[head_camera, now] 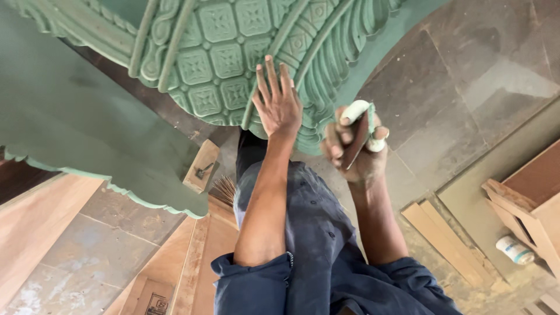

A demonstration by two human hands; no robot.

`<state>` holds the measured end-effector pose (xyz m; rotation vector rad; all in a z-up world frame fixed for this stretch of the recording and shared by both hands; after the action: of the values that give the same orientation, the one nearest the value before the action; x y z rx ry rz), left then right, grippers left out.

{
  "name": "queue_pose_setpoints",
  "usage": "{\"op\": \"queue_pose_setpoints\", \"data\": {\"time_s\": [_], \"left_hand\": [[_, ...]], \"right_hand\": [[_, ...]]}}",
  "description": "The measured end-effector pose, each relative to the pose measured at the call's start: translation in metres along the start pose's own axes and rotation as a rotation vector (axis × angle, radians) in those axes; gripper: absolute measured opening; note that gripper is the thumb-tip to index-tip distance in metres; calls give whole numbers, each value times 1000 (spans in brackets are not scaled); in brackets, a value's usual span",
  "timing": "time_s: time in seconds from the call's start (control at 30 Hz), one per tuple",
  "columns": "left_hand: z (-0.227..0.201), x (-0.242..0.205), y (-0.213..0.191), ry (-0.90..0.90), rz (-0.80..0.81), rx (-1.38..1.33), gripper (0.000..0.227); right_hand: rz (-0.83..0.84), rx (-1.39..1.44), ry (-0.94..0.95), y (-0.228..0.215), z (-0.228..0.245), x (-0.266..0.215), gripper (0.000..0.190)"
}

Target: The person sands the surface of a large green ornate wooden furniture piece using a sanding block. They move around the piece to reach different areas, occasionally pausing to adjust the sanding block with tape before continuing to sand.

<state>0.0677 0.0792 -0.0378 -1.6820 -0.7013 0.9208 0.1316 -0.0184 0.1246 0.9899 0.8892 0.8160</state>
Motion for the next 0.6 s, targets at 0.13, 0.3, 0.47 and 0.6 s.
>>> {"op": "queue_pose_setpoints", "data": {"time_s": [0.13,0.3,0.47,0.6], "left_hand": [[3,-7,-9,9,-102,-9,56],[1,-8,-8,6,-110,9,54],[1,-6,-7,13,-99,9,58],[3,-7,-8,10,-83,-8,58]], "right_hand": [[91,116,83,15,-17,-1,62],[191,125,118,31,-17,-3,67],[172,108,107,29,-16,-7,65],[139,130,92,26,-15,-11,59]]}}
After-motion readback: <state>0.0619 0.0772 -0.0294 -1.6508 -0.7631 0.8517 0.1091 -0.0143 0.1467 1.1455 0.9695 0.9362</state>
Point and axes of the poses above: each hand's wrist, its own x-axis towards the middle knuckle, its own y-axis out of the palm, z = x × y, the point moved 10 cm from there along x, towards the middle knuckle, and after that the axes turned 10 degrees about x, right-handed, at the moved point
